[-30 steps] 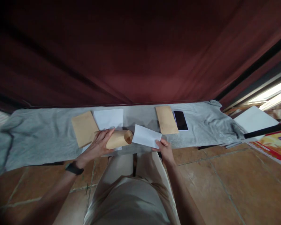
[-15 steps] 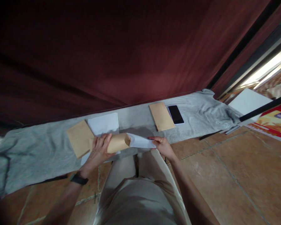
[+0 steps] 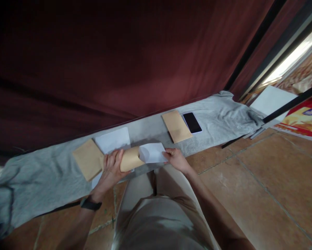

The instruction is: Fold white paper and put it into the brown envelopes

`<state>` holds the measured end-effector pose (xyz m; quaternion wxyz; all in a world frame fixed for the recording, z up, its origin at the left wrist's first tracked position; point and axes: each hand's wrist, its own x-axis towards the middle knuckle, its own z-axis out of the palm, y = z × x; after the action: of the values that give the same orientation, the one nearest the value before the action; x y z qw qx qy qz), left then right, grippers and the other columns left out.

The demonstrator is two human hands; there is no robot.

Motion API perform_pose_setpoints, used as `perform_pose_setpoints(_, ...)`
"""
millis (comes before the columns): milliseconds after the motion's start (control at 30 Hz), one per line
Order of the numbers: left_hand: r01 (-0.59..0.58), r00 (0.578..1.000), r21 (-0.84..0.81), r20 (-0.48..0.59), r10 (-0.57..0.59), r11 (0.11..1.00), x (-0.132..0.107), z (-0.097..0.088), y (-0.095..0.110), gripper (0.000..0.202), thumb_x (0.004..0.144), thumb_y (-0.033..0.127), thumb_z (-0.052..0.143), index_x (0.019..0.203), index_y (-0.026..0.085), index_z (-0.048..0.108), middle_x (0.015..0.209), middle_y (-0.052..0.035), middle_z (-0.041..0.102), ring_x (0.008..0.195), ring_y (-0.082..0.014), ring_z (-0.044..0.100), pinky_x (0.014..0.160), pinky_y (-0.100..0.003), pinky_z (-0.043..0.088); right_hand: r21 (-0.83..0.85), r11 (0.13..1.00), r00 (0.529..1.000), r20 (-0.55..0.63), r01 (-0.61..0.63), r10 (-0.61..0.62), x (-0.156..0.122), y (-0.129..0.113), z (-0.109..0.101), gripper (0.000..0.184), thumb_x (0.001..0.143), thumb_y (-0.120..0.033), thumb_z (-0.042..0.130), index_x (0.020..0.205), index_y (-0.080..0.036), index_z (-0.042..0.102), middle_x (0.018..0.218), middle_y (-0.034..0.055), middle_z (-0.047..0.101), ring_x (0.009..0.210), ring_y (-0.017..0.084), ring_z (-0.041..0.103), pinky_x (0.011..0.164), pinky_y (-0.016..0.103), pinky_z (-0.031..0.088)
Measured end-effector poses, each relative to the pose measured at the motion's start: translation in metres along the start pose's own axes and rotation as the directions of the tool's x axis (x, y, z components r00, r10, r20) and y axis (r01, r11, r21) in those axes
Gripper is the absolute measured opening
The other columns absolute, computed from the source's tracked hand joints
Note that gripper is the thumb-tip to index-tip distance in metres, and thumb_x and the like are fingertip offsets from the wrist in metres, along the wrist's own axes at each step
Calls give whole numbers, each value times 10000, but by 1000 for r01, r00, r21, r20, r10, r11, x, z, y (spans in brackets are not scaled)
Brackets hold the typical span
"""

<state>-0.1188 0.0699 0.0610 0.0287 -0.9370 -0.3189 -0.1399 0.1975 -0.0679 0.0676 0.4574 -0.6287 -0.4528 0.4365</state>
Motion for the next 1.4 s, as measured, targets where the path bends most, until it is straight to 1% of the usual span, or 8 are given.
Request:
perform_pose_setpoints(100,-18,1000,-18,-24,18,1000,2,0,5,1066,776,481,779,1588,146,173,1480,-272,418,1443,-428,347,1178,-648,209,-99,991,996,-2,85,-85,-5,-7,9,475,954,-527,511,608,-201,522,584,-26,490,551,119,472,522,238,372)
perform_pose_setpoints(200,-39,999,-38,-31,38,999,5,-2,11,1069,774,483,781,1575,135,166,1487,-277,401,1460,-434,316,1178,-652,219,-148,969,977,-51,200,-209,-8,-12,21,505,981,-507,502,582,-198,528,695,11,546,631,134,525,586,259,410)
perform_pose_setpoints(300,-54,997,-54,-55,51,997,9,-4,17,1052,781,483,775,1566,139,164,1483,-276,400,1463,-435,313,1180,-654,223,-231,934,945,-117,273,-305,-9,-17,32,464,994,-465,512,634,-204,646,942,85,661,911,207,625,808,323,501)
perform_pose_setpoints(467,-90,992,-64,-99,84,994,15,-6,25,982,823,471,730,1556,141,165,1479,-283,402,1464,-439,314,1162,-668,251,-320,903,924,-155,287,-349,-10,-25,50,338,991,-364,542,783,-214,761,1344,115,621,1361,296,454,1133,497,377)
perform_pose_setpoints(633,-114,990,-71,-95,107,991,19,-8,29,961,839,463,719,1558,154,162,1483,-280,395,1476,-433,302,1166,-665,248,-262,938,948,-162,226,-274,-3,-24,62,331,989,-337,550,786,-197,771,1283,126,660,1306,268,524,1115,448,395)
perform_pose_setpoints(800,-120,990,-90,-89,112,989,21,-5,29,953,848,460,712,1564,154,163,1481,-274,408,1484,-431,289,1172,-666,240,-175,961,962,-130,215,-239,5,-17,66,395,984,-294,543,618,-199,658,986,89,729,1204,237,596,1038,377,434)
perform_pose_setpoints(1100,-131,987,-61,-98,125,989,29,-1,35,903,879,443,674,1566,138,174,1482,-283,418,1472,-423,324,1170,-647,256,-222,970,981,-148,95,-130,11,-17,70,376,951,-254,572,580,-194,580,743,16,571,762,150,559,694,258,430)
perform_pose_setpoints(1400,-144,988,-73,-73,139,987,34,-3,31,944,861,479,689,1578,141,178,1487,-276,420,1462,-423,338,1179,-647,235,-184,983,968,-242,26,-71,9,-17,65,237,903,-209,597,686,-193,694,837,22,665,702,130,570,655,247,398)
